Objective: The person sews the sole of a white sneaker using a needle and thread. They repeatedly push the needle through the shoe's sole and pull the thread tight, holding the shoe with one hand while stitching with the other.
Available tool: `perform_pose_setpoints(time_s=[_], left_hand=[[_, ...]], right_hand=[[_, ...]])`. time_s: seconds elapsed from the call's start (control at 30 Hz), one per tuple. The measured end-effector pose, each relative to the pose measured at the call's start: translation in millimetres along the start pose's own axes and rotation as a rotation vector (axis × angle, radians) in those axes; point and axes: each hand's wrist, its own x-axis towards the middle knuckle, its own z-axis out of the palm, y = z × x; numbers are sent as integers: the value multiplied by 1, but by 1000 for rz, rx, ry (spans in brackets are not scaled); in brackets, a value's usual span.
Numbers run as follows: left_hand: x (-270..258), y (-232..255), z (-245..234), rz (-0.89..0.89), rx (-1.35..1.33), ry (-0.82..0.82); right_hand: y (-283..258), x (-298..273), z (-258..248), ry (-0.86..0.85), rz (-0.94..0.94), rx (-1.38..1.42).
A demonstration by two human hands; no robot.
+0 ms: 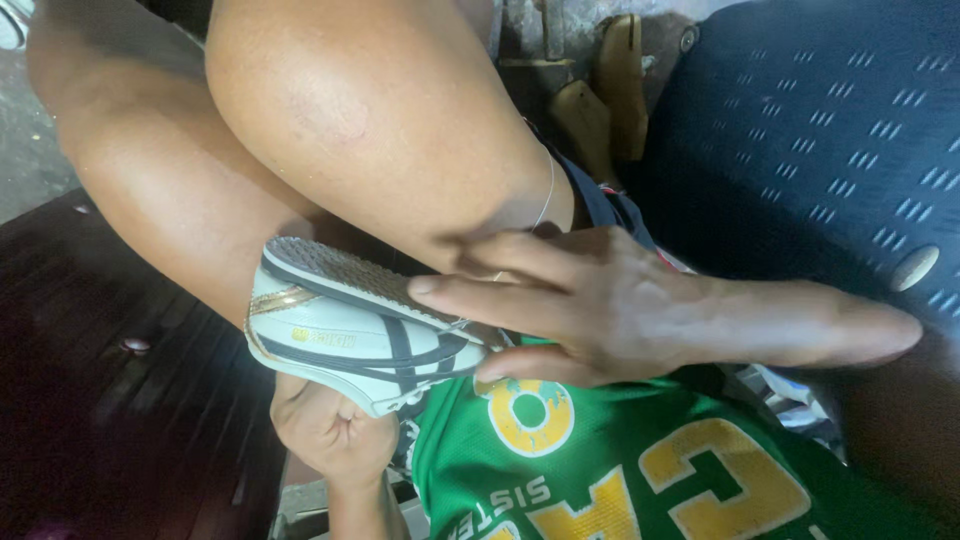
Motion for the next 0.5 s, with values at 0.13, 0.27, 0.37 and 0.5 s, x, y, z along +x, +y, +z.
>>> perform_pose_setpoints(time_s=[0.13, 0.27, 0.37, 0.5], left_hand=[[2, 6, -2, -134, -26, -44], [14, 14, -14, -15, 124, -281], [16, 16, -18, 8, 241, -378], [19, 15, -9, -31, 100, -249]], right_hand=[[13, -12, 8, -84, 30, 12], [25, -15, -11, -206, 45, 99], [30, -9, -20, -325, 330, 79], [31, -12, -23, 57, 150, 716]])
